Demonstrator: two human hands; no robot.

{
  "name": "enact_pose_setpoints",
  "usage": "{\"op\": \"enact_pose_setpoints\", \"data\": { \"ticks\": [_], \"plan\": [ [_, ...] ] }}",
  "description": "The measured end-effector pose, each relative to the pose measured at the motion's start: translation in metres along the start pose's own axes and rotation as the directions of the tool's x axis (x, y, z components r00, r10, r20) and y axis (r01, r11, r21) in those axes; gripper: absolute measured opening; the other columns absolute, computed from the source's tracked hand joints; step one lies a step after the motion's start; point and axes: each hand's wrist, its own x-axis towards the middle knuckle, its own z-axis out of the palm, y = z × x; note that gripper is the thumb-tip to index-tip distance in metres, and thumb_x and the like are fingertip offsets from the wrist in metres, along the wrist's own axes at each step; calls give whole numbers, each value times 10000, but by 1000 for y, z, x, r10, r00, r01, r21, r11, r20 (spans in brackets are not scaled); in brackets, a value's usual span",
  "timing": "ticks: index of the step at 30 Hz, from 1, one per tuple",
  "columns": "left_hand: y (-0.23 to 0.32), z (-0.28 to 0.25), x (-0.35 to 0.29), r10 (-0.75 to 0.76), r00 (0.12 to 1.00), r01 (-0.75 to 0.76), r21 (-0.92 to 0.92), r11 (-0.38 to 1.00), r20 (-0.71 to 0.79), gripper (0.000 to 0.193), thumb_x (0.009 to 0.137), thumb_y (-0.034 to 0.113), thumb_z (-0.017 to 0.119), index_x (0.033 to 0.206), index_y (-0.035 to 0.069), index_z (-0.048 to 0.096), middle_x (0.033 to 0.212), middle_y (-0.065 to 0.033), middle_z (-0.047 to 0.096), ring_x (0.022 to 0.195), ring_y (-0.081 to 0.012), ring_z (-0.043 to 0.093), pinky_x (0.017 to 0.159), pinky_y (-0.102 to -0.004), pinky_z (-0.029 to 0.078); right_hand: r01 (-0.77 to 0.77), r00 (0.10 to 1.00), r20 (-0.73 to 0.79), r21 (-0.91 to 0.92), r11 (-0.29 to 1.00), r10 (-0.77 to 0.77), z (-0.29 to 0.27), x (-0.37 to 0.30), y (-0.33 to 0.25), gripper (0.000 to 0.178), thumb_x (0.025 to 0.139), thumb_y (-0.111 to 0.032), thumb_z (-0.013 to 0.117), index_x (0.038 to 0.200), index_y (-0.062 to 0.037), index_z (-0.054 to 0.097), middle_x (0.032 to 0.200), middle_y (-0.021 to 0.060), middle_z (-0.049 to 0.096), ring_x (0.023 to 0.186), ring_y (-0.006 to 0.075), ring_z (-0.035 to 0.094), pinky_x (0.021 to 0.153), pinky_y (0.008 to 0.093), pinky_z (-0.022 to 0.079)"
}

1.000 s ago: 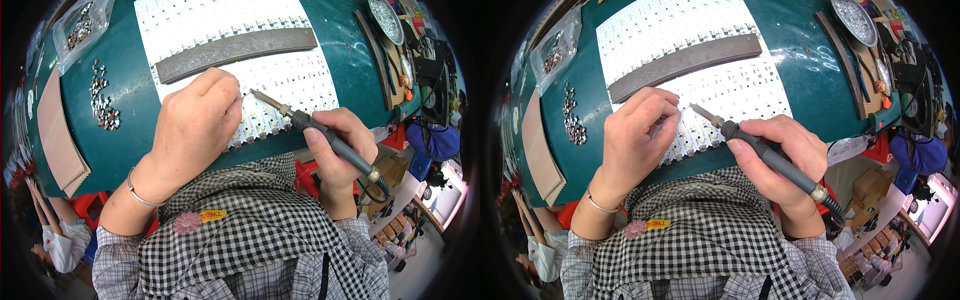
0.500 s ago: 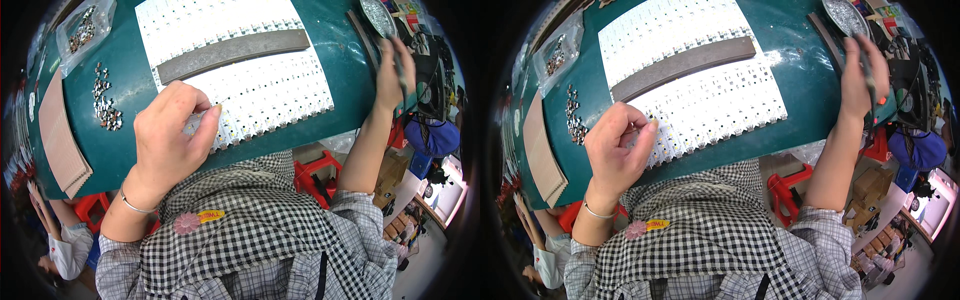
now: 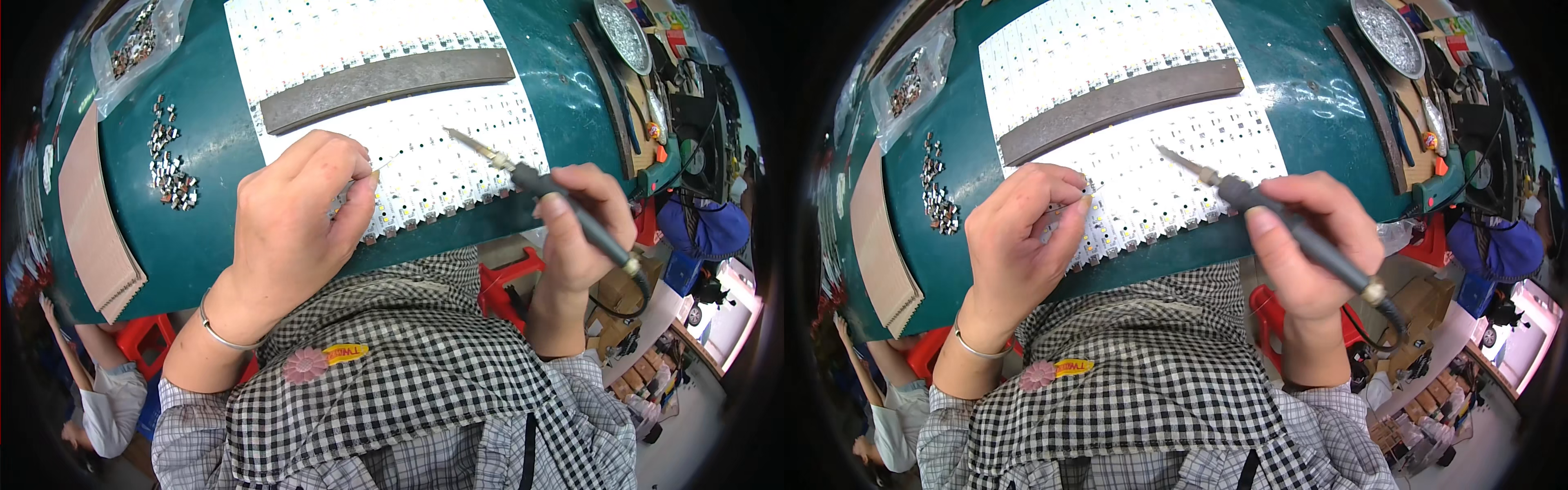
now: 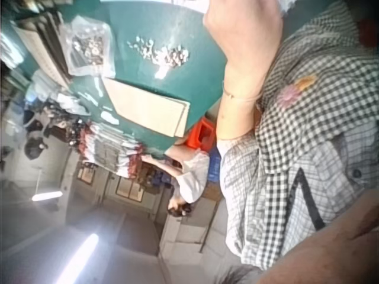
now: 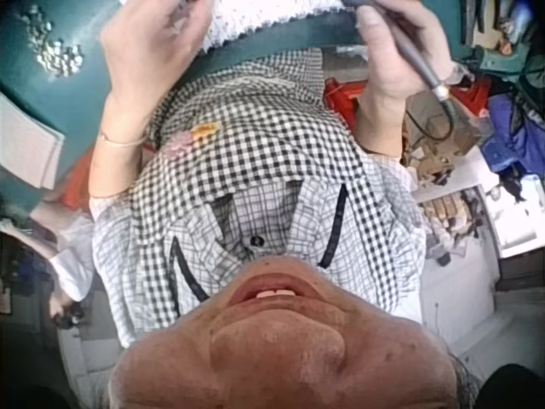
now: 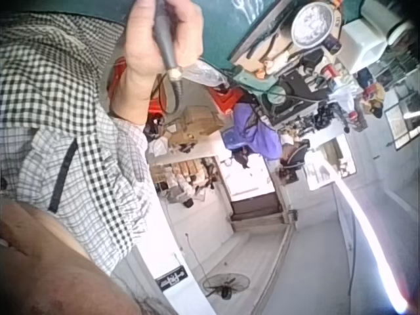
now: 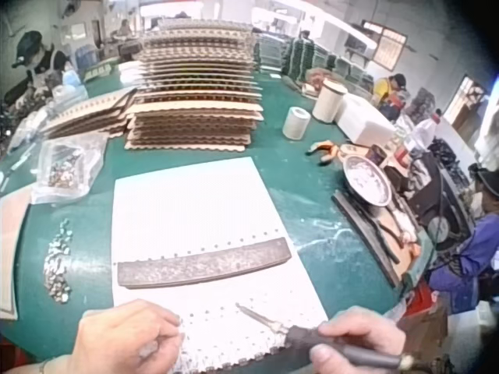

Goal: The person inserts electronic components into the holes of a circuit board panel by hand, solders the components onto the board using a soldering iron, and lifts the panel to hold it up.

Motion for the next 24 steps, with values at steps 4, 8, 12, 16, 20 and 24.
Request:
{"op": "enact_pose_setpoints", "data": {
  "ticks": [4, 8, 12, 16, 20, 24],
  "plan": [
    [0, -1, -4, -57, 998, 57, -34, 998, -9, 140, 735, -51, 696, 798, 33, 603, 828, -67, 659, 578, -131, 527, 500, -253, 425, 50, 995, 85, -21, 999, -48, 7, -1, 3, 183, 709, -10, 730, 873, 51, 675, 712, 79, 648, 565, 85, 537, 504, 208, 363],
    [-2, -2, -7, -85, 996, 83, -59, 995, -39, 107, 755, -57, 704, 787, 17, 634, 878, -54, 689, 517, -32, 415, 454, -194, 339, 63, 989, 140, -71, 996, -52, 9, 2, 1, 176, 716, -14, 732, 869, 51, 675, 705, 87, 654, 564, 95, 550, 493, 215, 367],
    [-5, -2, -9, -78, 996, 75, -57, 996, -51, 105, 754, -57, 706, 788, 15, 637, 890, -62, 696, 520, -36, 418, 454, -194, 339, 2, 999, 49, 48, 999, -5, 7, -3, 1, 197, 732, -12, 726, 904, 58, 659, 743, 95, 645, 618, 108, 554, 555, 217, 392],
    [-4, 2, -9, -77, 996, 74, -89, 993, -36, 106, 760, -63, 695, 783, 12, 625, 908, -70, 705, 525, -43, 428, 464, -199, 360, 8, 999, 51, 89, 996, -12, 5, -3, -4, 203, 725, -7, 722, 901, 64, 650, 747, 102, 635, 638, 120, 555, 579, 220, 392],
    [-6, 6, -5, -46, 998, 43, -91, 995, -34, 111, 764, -62, 683, 773, 8, 598, 911, -81, 713, 523, -54, 441, 475, -206, 386, 45, 988, 147, -13, 999, -42, 15, -6, -5, 211, 699, -23, 753, 881, 44, 669, 709, 89, 650, 560, 104, 552, 500, 217, 373],
    [-6, 5, -4, -72, 997, 73, -77, 994, 13, 111, 764, -61, 678, 773, 4, 588, 907, -87, 715, 525, -63, 461, 480, -209, 396, 90, 983, 167, -38, 995, -83, 21, -7, 0, 212, 701, -36, 763, 879, 35, 674, 681, 90, 651, 551, 108, 573, 488, 216, 385]
  ]
}}
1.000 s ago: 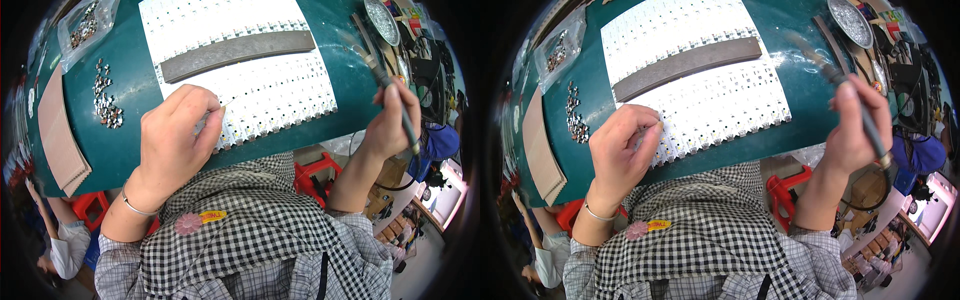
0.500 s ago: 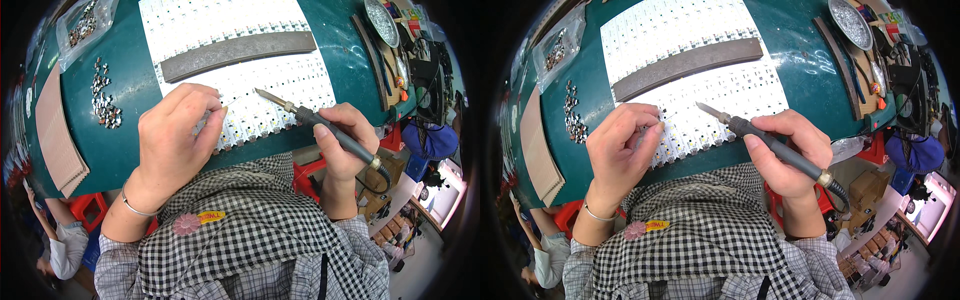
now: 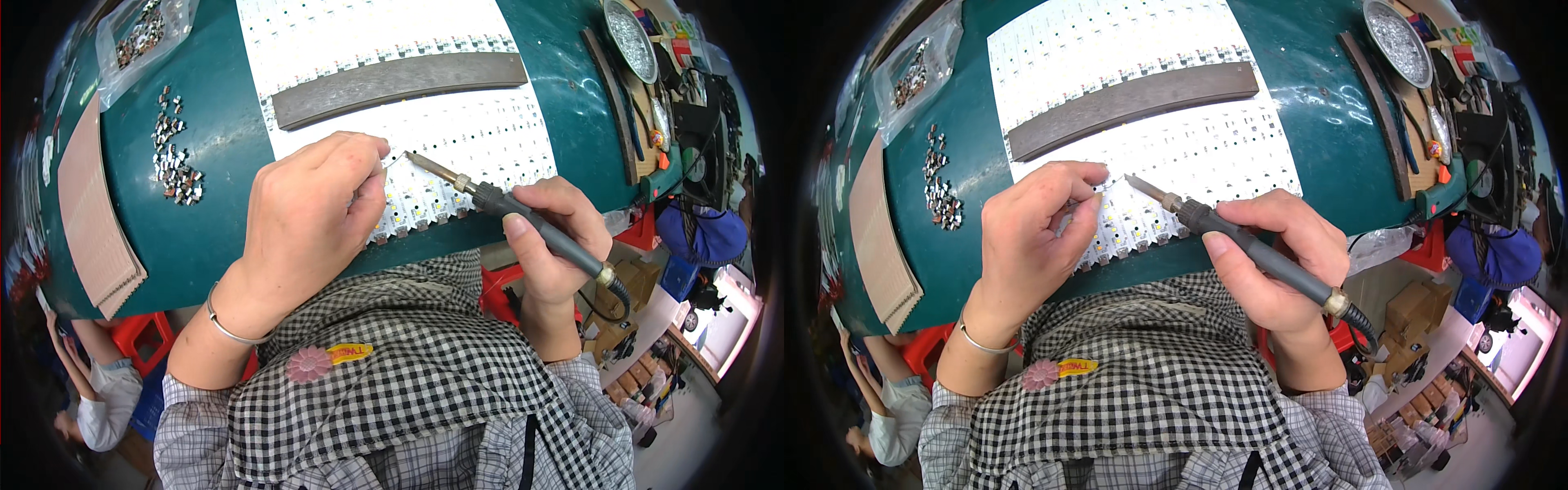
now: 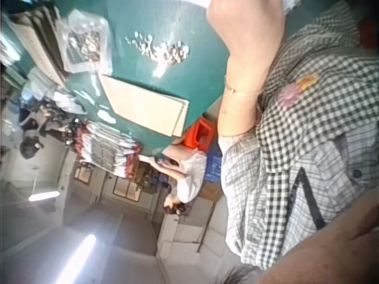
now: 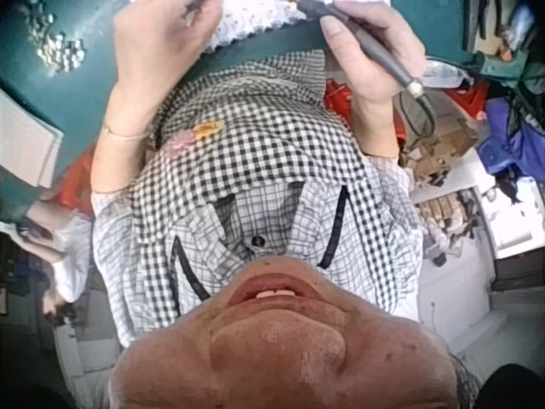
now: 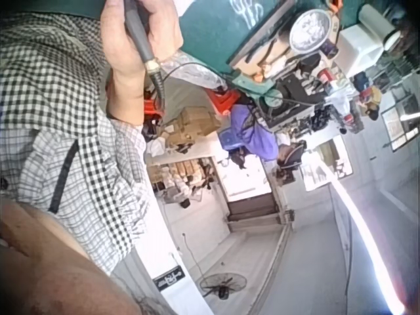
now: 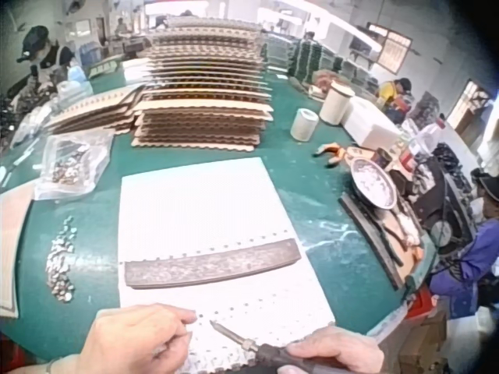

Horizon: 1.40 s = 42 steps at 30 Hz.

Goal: The person inserts electronic components into the holes of a circuit board panel by hand, solders the components onto the board using a soldering iron, and lifts the panel to hold it up.

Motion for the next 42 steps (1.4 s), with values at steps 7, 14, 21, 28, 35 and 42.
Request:
{"op": "enact_pose_setpoints", "data": {
  "ticks": [7, 14, 21, 28, 35, 42],
  "plan": [
    [-3, 3, 3, 18, 1000, -18, -2, 1000, -7, 115, 761, -59, 685, 780, 8, 593, 896, -92, 705, 550, -103, 539, 497, -226, 439, 3, 996, 87, -75, 997, 4, -3, 6, -11, 213, 681, -24, 767, 864, 30, 672, 670, 109, 651, 537, 140, 588, 482, 236, 411],
    [-4, 6, 4, 22, 1000, -22, 44, 999, 5, 122, 758, -44, 711, 792, 6, 605, 881, -88, 683, 586, -139, 597, 492, -250, 471, 95, 986, 146, -124, 988, -76, -1, 8, -13, 224, 677, -27, 772, 865, 32, 667, 646, 118, 646, 532, 173, 621, 480, 249, 451],
    [-4, -5, -1, 67, 998, -67, -19, 998, -5, 115, 745, -41, 732, 804, 5, 644, 830, -87, 677, 589, -148, 600, 504, -243, 456, -108, 986, -120, 91, 990, 119, -7, -9, -10, 243, 743, -66, 738, 933, 60, 652, 766, 112, 645, 648, 137, 585, 595, 234, 443],
    [-5, -15, -9, 6, 999, -5, 6, 1000, -36, 104, 759, -53, 726, 802, 0, 647, 806, -69, 660, 514, -69, 408, 471, -206, 343, -95, 994, -47, 101, 990, 100, -6, -9, -6, 228, 768, -68, 738, 942, 60, 663, 782, 94, 655, 639, 110, 562, 570, 222, 408],
    [-8, -6, -9, -1, 999, 0, -41, 999, -46, 108, 763, -83, 670, 808, -1, 617, 886, -82, 692, 490, -44, 366, 461, -205, 345, -119, 993, 11, 29, 992, 119, 6, -6, -12, 222, 731, -53, 765, 913, 43, 680, 725, 93, 669, 575, 99, 581, 502, 208, 397],
    [-8, -7, -8, -5, 1000, 5, 8, 1000, -31, 106, 758, -71, 670, 802, 8, 614, 911, -83, 699, 480, -52, 375, 458, -211, 365, -69, 995, 71, -24, 997, 70, 8, -1, -12, 207, 725, -59, 768, 894, 23, 682, 707, 99, 668, 566, 126, 598, 494, 226, 415]
  ]
}}
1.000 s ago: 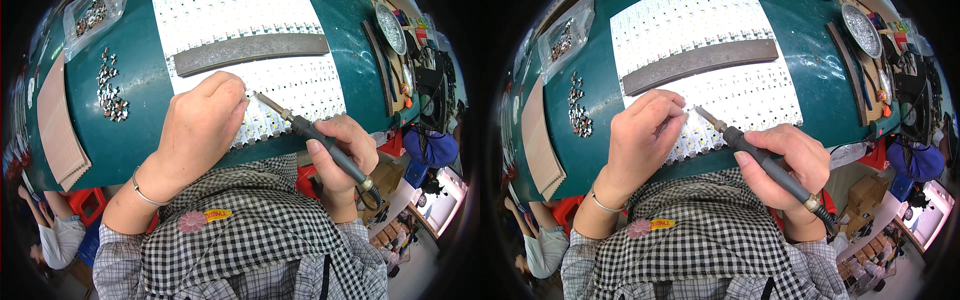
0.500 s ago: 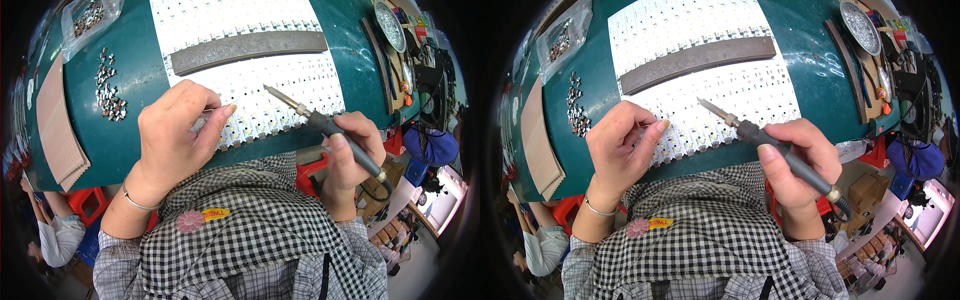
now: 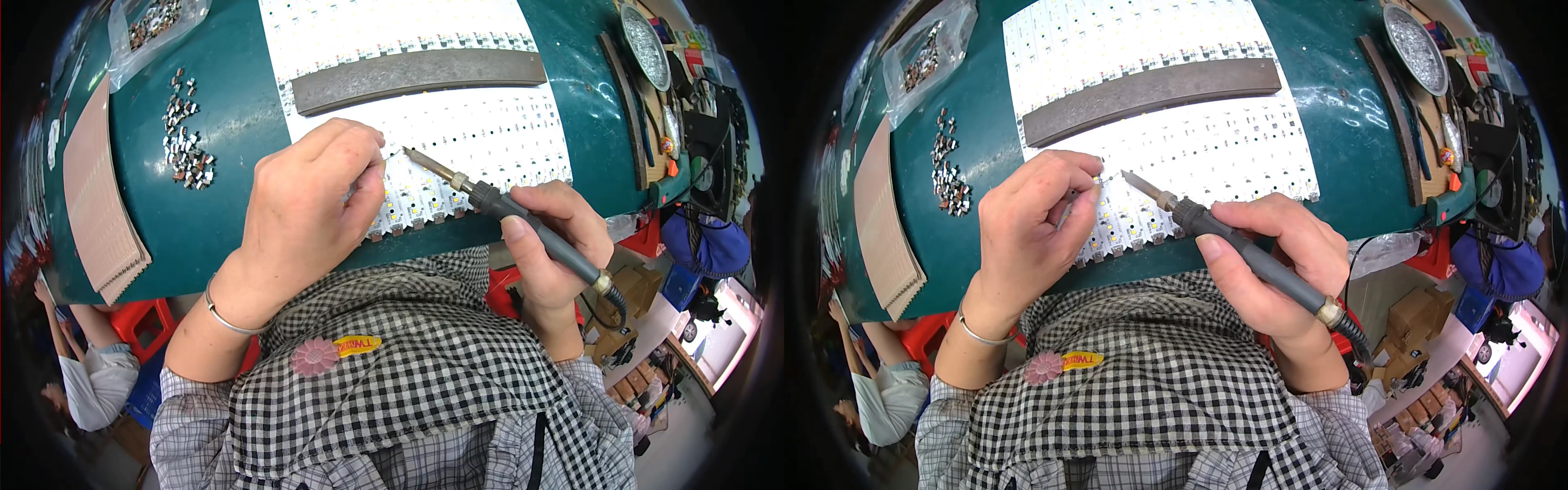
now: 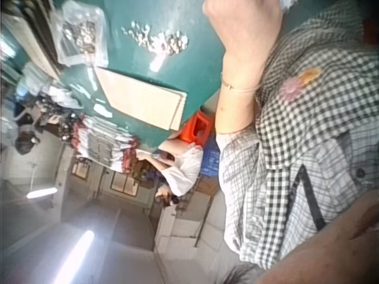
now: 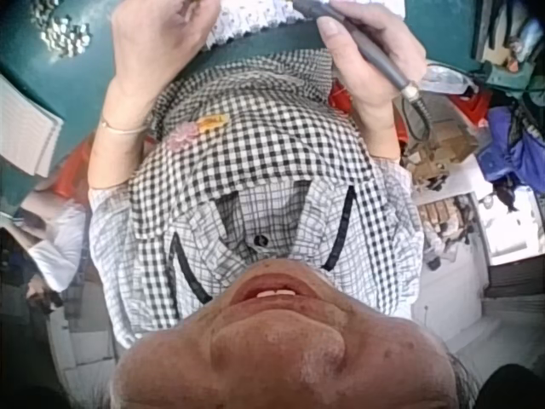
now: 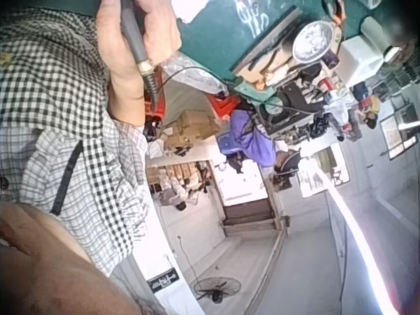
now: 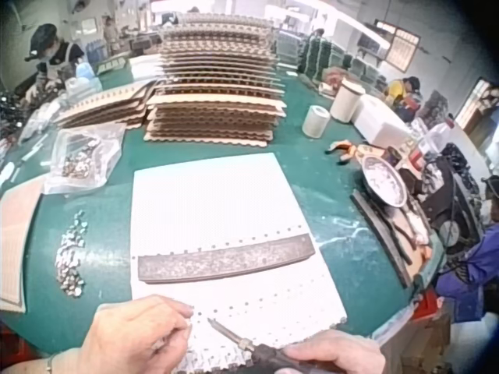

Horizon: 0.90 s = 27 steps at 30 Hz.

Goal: The person inserts electronic components into the holes of a circuit board panel by hand, solders the components onto the board using a soldering iron, and lifts the panel to hold it up.

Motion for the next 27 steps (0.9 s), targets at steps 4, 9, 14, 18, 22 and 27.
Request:
{"op": "enact_pose_setpoints", "data": {
  "ticks": [4, 9, 14, 18, 22, 27],
  "plan": [
    [0, 1, 1, 12, 1000, -12, -1, 1000, 14, 104, 757, -64, 681, 805, 7, 621, 908, -75, 694, 488, -54, 418, 459, -214, 377, 25, 999, 39, -39, 999, -24, -2, 2, -4, 208, 725, -56, 776, 895, 15, 679, 698, 102, 666, 567, 138, 605, 495, 234, 425],
    [-2, 5, 2, 20, 1000, -20, 10, 1000, -5, 103, 756, -59, 692, 802, 7, 628, 887, -63, 681, 504, -64, 466, 465, -218, 397, 24, 996, 84, -67, 997, -18, -4, 4, -11, 226, 715, -47, 788, 901, 17, 677, 706, 109, 675, 577, 156, 630, 505, 250, 459],
    [1, 8, 2, 13, 999, -11, 50, 999, -31, 100, 761, -51, 695, 794, 11, 623, 862, -56, 667, 517, -80, 501, 470, -228, 415, 145, 977, 180, -141, 979, -119, -5, 9, -17, 231, 705, -40, 788, 898, 17, 676, 718, 137, 680, 595, 217, 668, 528, 287, 513],
    [2, 7, 4, -9, 1000, 10, 74, 997, -21, 102, 761, -47, 697, 787, 14, 620, 861, -56, 667, 518, -80, 504, 469, -229, 414, 125, 979, 176, -144, 982, -99, -4, 10, -17, 232, 701, -35, 788, 898, 15, 676, 716, 143, 678, 590, 228, 666, 531, 294, 518],
    [4, 4, 3, 0, 999, 2, 53, 999, -38, 98, 756, -49, 711, 787, 8, 638, 848, -54, 664, 516, -76, 493, 468, -226, 408, 136, 988, 92, -132, 982, -125, -8, 10, -8, 240, 706, -41, 777, 916, 25, 681, 720, 128, 678, 589, 202, 653, 531, 272, 503],
    [5, -19, -1, 40, 997, -37, 55, 998, -58, 129, 746, 2, 746, 778, 13, 622, 730, -74, 628, 576, -173, 599, 497, -276, 469, 159, 836, -521, -73, 985, -173, -48, 39, 23, 178, 841, 5, 644, 1006, 69, 666, 815, 133, 663, 585, 120, 580, 524, 212, 446]
  ]
}}
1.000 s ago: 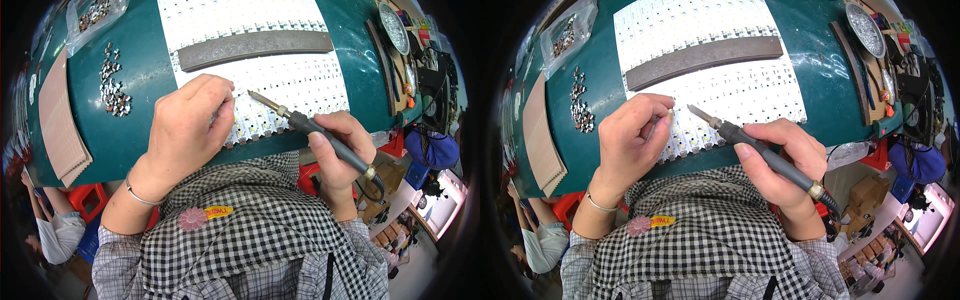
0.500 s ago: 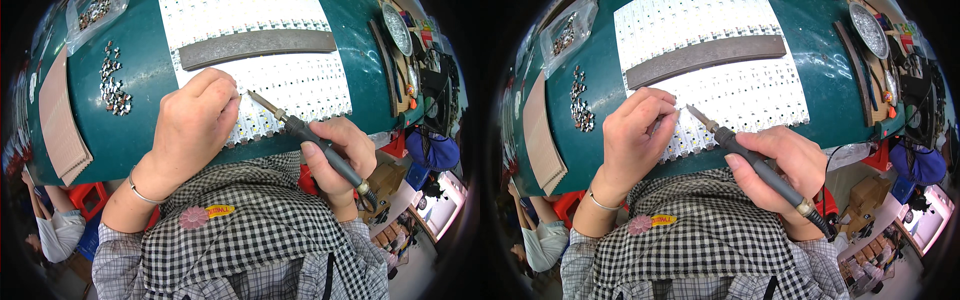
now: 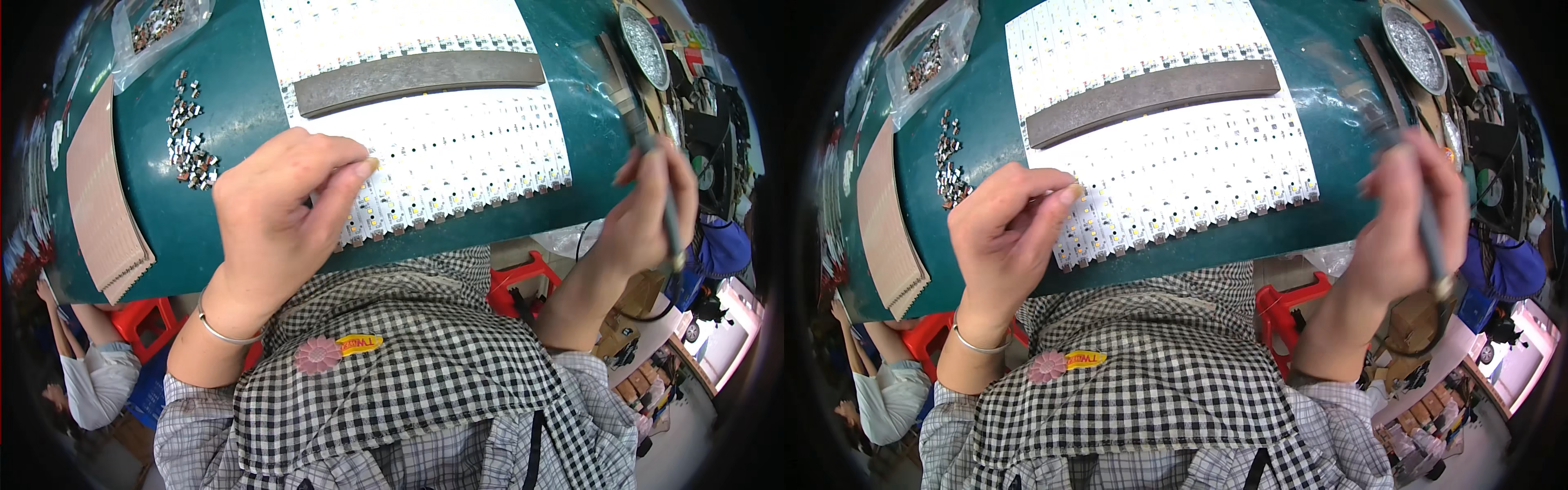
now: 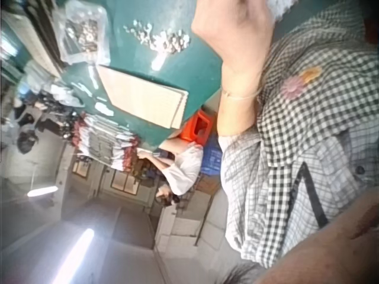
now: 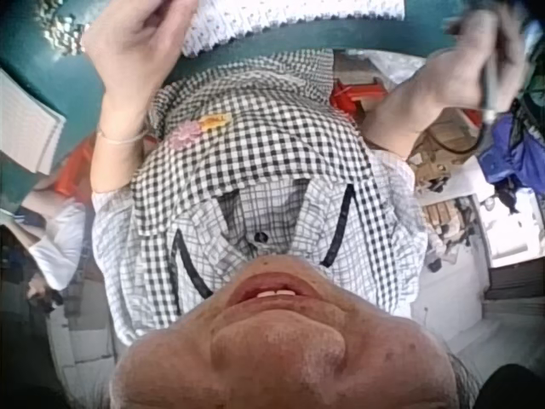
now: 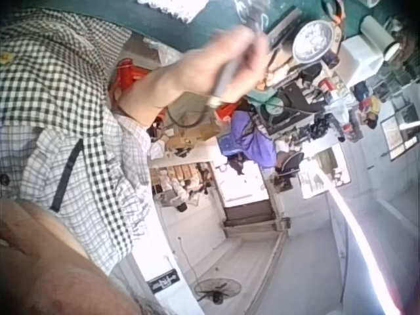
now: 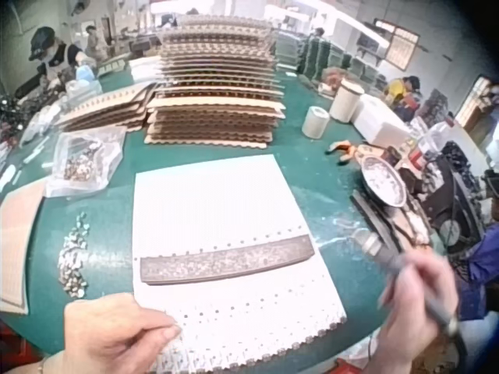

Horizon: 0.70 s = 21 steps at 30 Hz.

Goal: The person inserts electronic components into the holes of a circuit board panel by hand, solders the components onto the board using a soldering iron, and lifts the panel to hold it up.

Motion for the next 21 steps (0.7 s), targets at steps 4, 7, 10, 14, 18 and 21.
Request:
{"op": "enact_pose_setpoints", "data": {
  "ticks": [4, 7, 10, 14, 18, 21],
  "plan": [
    [2, -4, -10, -181, 983, 179, -67, 982, -30, 126, 772, 0, 752, 783, 15, 628, 666, -55, 590, 556, -103, 540, 477, -235, 420, 229, 920, -142, -562, 795, -365, -28, 63, 64, 230, 846, -145, 751, 1011, 12, 714, 844, 84, 698, 746, 138, 652, 678, 255, 516],
    [0, -5, -15, -174, 981, 166, -93, 982, -83, 118, 769, -25, 728, 810, 17, 625, 713, -63, 600, 563, -111, 536, 495, -225, 432, 182, 974, 14, -652, 736, -228, -29, 65, 76, 200, 835, -106, 757, 1007, -5, 732, 912, 86, 719, 853, 136, 682, 741, 255, 524],
    [2, -5, -12, -157, 987, 158, -34, 987, 29, 129, 759, -49, 700, 825, 21, 615, 781, -79, 622, 597, -147, 584, 529, -243, 476, -12, 970, -222, -437, 899, -95, -31, 44, 40, 207, 839, -90, 750, 1004, 30, 716, 850, 73, 696, 659, 90, 625, 585, 203, 478],
    [0, 9, -12, -88, 996, 88, -49, 995, 1, 96, 779, -71, 677, 826, 2, 636, 929, -80, 680, 507, -32, 373, 465, -205, 346, -175, 984, 58, 149, 973, 168, -6, -4, -9, 172, 801, -34, 711, 947, 54, 690, 791, 75, 667, 620, 109, 578, 551, 210, 455],
    [-4, 19, -6, -31, 999, 32, -51, 998, 8, 98, 769, -67, 676, 815, 5, 629, 955, -97, 706, 488, -45, 384, 464, -205, 367, -249, 882, 431, 87, 965, 189, 6, -40, -25, 216, 721, -39, 724, 912, 55, 684, 770, 86, 657, 613, 97, 555, 529, 212, 385],
    [-4, 24, -4, -26, 1000, 27, -40, 999, 14, 102, 763, -63, 677, 810, 8, 621, 950, -94, 712, 487, -55, 409, 463, -210, 379, -300, 845, 477, 48, 953, 242, 15, -48, -29, 200, 705, -13, 738, 892, 40, 689, 709, 78, 650, 565, 93, 542, 511, 208, 362]
  ]
}}
